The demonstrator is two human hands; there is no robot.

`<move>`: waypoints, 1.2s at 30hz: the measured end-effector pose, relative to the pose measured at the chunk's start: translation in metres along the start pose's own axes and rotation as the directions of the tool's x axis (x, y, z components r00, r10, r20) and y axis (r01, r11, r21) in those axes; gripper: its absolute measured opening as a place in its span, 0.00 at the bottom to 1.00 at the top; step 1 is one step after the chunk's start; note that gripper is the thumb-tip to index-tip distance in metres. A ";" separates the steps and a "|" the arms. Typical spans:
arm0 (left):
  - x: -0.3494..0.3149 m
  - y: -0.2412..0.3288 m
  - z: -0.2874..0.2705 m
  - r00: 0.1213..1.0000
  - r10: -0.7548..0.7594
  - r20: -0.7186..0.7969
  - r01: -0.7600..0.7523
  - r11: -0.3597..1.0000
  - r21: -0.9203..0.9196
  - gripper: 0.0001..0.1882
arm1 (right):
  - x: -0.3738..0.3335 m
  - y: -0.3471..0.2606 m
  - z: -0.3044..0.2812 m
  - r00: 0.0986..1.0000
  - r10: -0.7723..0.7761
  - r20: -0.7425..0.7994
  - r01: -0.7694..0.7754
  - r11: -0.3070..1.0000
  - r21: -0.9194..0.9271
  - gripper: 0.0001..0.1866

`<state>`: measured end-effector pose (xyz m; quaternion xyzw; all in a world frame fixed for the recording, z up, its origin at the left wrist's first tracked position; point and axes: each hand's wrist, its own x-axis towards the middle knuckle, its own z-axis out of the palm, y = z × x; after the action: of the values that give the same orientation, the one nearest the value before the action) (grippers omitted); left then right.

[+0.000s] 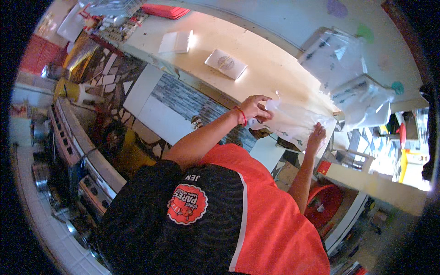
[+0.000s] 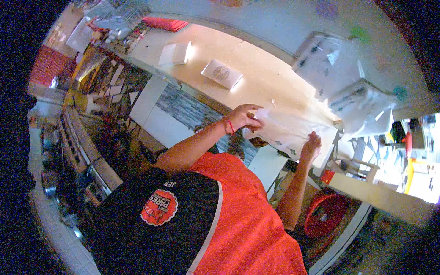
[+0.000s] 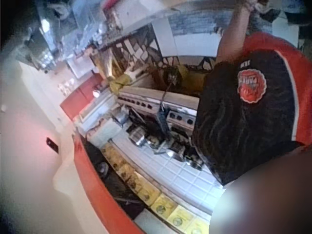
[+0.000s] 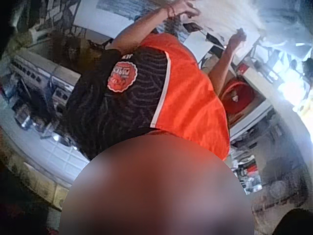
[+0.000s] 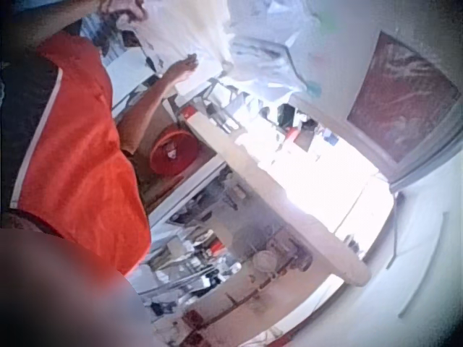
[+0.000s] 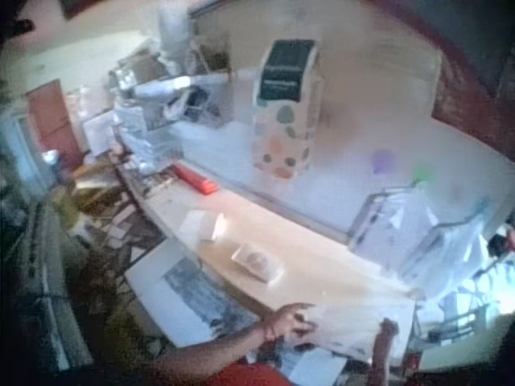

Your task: The person assembles a food order by placing cooked meat into a takeout box with an egg and rice, then closes the box and places it in a plastic bag. They then move to the counter and write in a notebook.

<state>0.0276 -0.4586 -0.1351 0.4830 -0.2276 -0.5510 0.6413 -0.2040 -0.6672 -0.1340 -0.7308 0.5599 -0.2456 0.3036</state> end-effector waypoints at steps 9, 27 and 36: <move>0.000 0.000 0.009 0.974 0.027 -0.223 -0.024 1.000 0.016 0.38 | -0.080 -0.080 0.020 0.933 -0.248 0.262 0.186 0.953 0.240 0.16; -0.096 0.046 -0.137 0.943 0.334 -0.001 -0.009 0.030 1.000 0.44 | -0.062 -0.169 0.080 0.602 -0.252 0.758 -0.463 0.663 0.588 0.09; -0.136 0.127 -0.161 0.837 0.341 -0.428 -0.224 0.927 0.301 0.15 | -0.097 -0.318 0.164 0.245 -0.831 0.499 0.855 0.428 0.294 0.25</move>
<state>0.1826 -0.2831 -0.0611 0.6369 -0.1980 -0.2832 0.6891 0.0986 -0.4862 -0.0215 -0.9559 -0.0362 -0.1236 0.2639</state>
